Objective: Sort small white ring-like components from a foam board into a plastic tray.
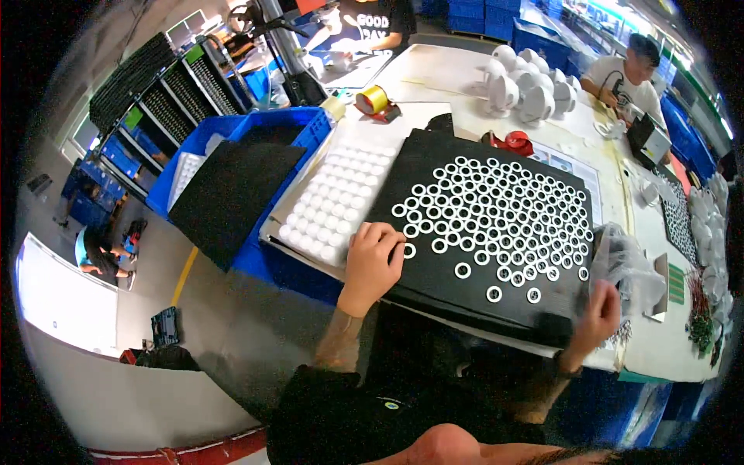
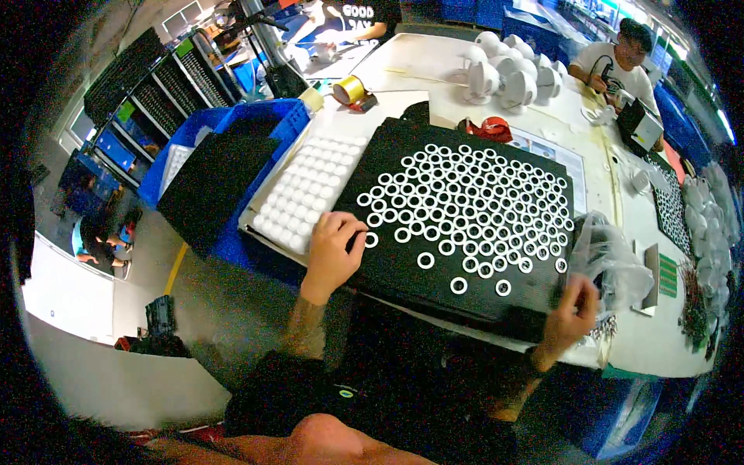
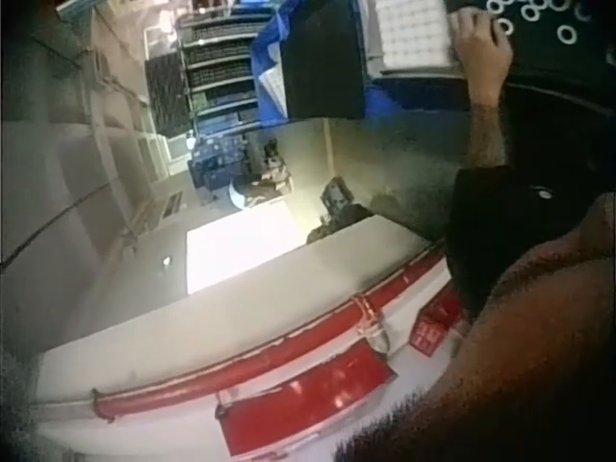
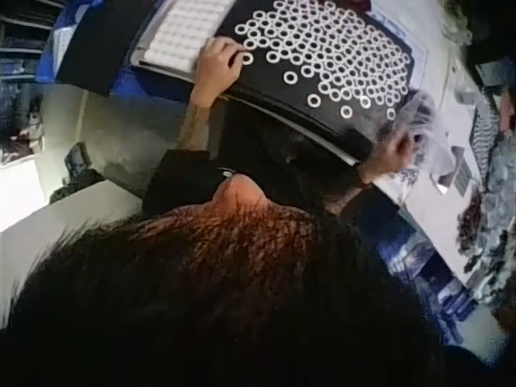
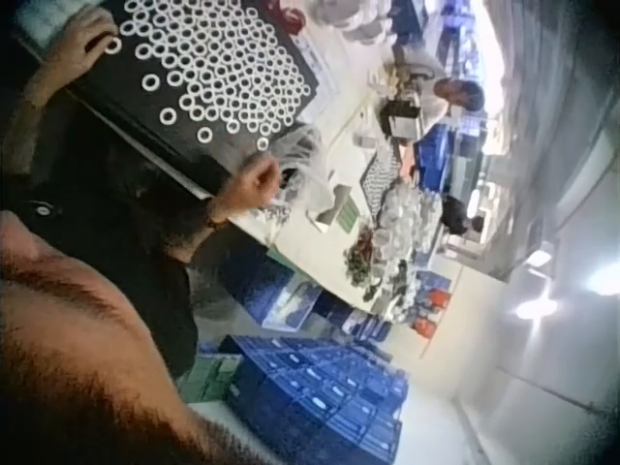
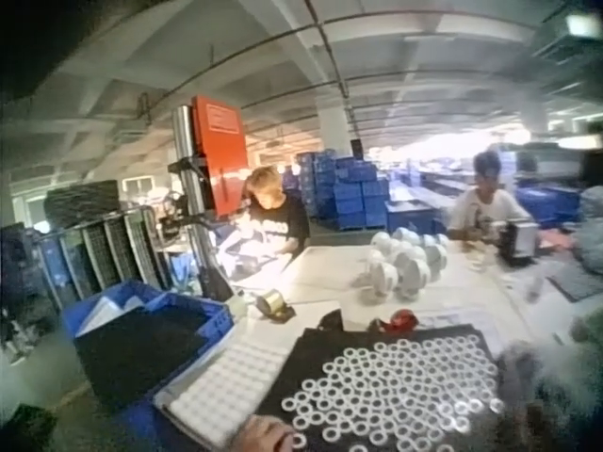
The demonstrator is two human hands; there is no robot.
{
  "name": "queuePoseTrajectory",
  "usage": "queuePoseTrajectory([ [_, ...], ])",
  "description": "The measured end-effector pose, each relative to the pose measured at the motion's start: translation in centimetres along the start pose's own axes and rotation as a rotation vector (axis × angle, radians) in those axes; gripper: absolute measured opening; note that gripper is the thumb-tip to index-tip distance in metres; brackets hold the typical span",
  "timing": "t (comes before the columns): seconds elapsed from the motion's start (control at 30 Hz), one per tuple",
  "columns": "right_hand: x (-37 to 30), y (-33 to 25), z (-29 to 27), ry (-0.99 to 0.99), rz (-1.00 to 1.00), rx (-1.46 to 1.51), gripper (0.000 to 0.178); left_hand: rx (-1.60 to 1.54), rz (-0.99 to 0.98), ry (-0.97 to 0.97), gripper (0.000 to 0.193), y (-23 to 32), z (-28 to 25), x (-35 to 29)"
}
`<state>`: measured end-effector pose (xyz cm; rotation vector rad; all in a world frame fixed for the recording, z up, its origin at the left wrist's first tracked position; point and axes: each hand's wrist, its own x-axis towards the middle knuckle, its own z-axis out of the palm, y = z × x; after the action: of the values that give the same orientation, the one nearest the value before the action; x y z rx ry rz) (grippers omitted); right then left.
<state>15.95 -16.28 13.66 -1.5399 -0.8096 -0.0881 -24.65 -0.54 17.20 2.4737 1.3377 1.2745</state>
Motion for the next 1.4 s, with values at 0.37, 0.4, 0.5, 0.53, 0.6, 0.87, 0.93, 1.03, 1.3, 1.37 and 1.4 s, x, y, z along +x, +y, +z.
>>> queuePoseTrajectory([
  [0.37,7.6,13.1,-6.1,-0.339,-0.312,-0.738,0.017,0.363,-0.202,-0.121,0.013,-7.6,-3.6,4.3],
  [0.4,7.2,12.0,-6.1,-0.325,-0.313,-0.745,0.017,0.392,-0.193,-0.211,0.015,-10.2,-3.0,6.1],
  [0.5,6.6,9.9,-6.5,-0.278,-0.008,-0.715,0.018,0.249,-0.145,-0.361,0.017,-13.4,0.0,12.3],
  [0.53,7.0,10.2,-5.6,-0.270,-0.031,-0.671,0.019,0.211,-0.139,-0.337,0.018,-14.6,-0.2,13.7],
  [0.6,7.3,11.6,-5.4,-0.218,-0.101,-0.652,0.022,0.155,-0.072,-0.239,0.019,-16.2,2.4,15.2],
  [0.87,5.5,9.2,-5.0,0.069,-0.045,-0.498,0.024,0.449,-0.217,-0.210,0.025,-14.6,8.3,15.9],
  [0.93,5.1,10.1,-6.4,0.253,-0.236,-0.409,0.022,0.412,-0.220,-0.165,0.026,-14.3,9.2,16.2],
  [1.03,3.8,6.8,-7.0,0.299,-0.249,-0.347,0.020,0.341,-0.258,-0.144,0.027,-14.8,9.5,16.4],
  [1.3,-0.9,1.5,-3.2,0.107,-0.408,-0.260,0.019,0.351,-0.281,-0.152,0.032,-16.8,10.3,16.1],
  [1.37,-1.6,0.4,-2.7,0.098,-0.393,-0.232,0.019,0.349,-0.274,-0.106,0.030,-16.3,10.1,15.6],
  [1.4,-1.7,0.3,-2.7,0.087,-0.387,-0.205,0.019,0.342,-0.272,-0.054,0.029,-15.4,9.8,15.4],
])
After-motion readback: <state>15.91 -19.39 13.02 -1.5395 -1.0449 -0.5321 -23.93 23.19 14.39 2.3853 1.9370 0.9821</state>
